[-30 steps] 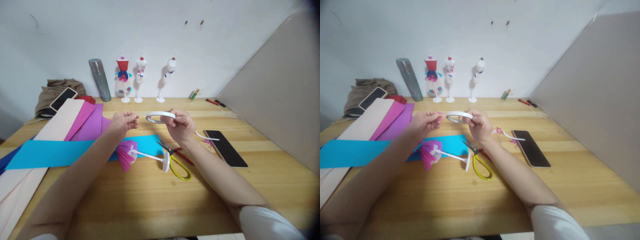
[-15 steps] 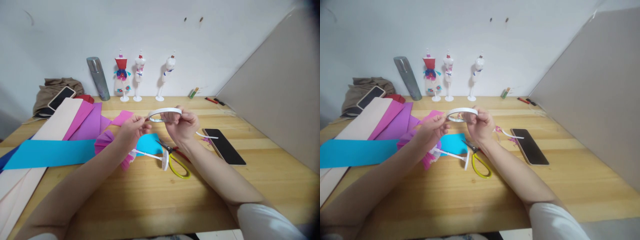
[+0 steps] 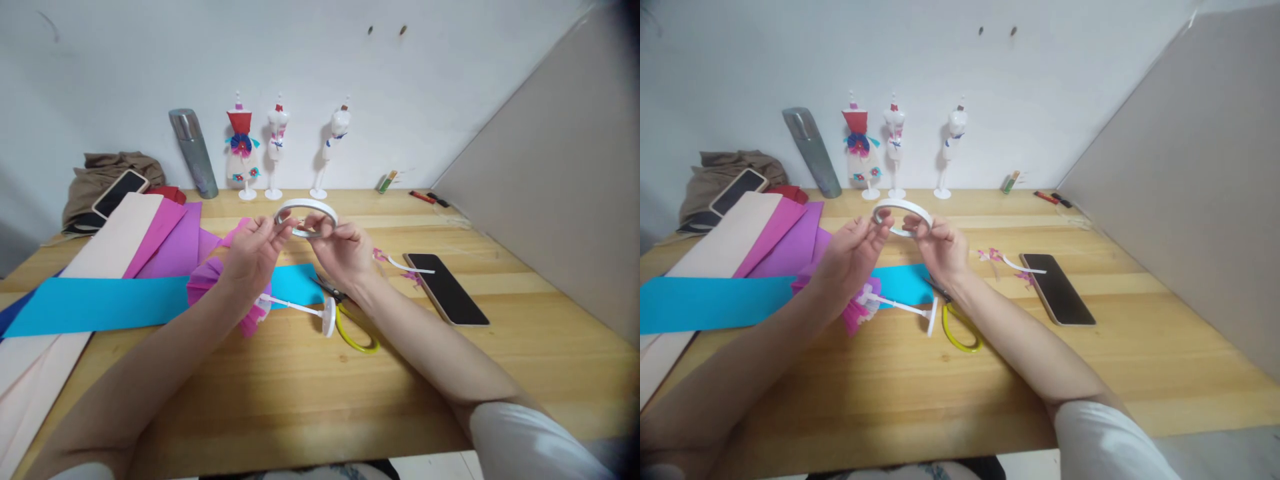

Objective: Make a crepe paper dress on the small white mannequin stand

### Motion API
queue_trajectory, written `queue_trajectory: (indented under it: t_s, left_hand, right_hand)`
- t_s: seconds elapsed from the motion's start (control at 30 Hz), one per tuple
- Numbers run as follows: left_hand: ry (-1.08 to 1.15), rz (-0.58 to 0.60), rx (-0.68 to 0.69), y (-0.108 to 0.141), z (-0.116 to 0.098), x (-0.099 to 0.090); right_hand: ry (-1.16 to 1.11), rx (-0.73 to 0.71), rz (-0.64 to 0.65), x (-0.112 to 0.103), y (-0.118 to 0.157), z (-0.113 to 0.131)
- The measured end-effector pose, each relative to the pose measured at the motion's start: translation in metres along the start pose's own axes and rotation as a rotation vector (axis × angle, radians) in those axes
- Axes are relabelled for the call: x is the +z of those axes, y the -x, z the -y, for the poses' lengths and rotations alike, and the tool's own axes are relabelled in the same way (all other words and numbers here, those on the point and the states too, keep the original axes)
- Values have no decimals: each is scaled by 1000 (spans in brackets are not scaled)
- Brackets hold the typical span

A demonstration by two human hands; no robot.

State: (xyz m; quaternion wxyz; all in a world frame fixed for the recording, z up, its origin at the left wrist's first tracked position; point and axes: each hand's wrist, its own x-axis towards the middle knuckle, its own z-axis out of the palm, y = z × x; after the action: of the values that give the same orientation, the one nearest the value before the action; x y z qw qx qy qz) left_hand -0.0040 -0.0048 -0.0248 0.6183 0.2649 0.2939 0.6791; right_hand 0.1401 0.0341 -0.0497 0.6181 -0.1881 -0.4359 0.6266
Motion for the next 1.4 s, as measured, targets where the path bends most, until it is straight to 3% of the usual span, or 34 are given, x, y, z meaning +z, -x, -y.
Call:
queue_trajectory:
  t_s: [0.17, 0.37, 0.57, 0.73, 0.83, 1.03, 1.1, 1.23, 1.33, 1.4]
  left_hand:
    - [-115, 15, 40, -5, -3, -5]
    - [-190, 81, -20, 3, 4, -4]
    - [-194, 87, -53, 7, 7, 0]
    - [-223, 91, -85, 10, 10, 0]
    - [-246, 64, -88, 9, 11, -1]
    - [-241, 19, -64, 7, 10, -3]
    - [-237, 25, -72, 7, 10, -3]
    - [-246, 10, -90, 6, 9, -3]
    - [-234, -46, -93, 3, 9, -3]
    - [-226, -69, -84, 1, 8, -4]
  right_hand:
    - [212, -50, 99, -12, -9, 9]
    - [375, -33, 95, -14, -5, 26]
    - [306, -52, -74, -10, -7, 13]
    - [184, -85, -107, -14, -9, 2]
    - [229, -46, -58, -22, -13, 2]
    - [561, -160, -91, -32, -20, 37]
    - [727, -11, -20, -30, -17, 56]
    - [1313, 334, 392, -29, -6, 82]
    - [1640, 360, 549, -39, 10, 86]
    - [1642, 329, 557, -47, 28, 82]
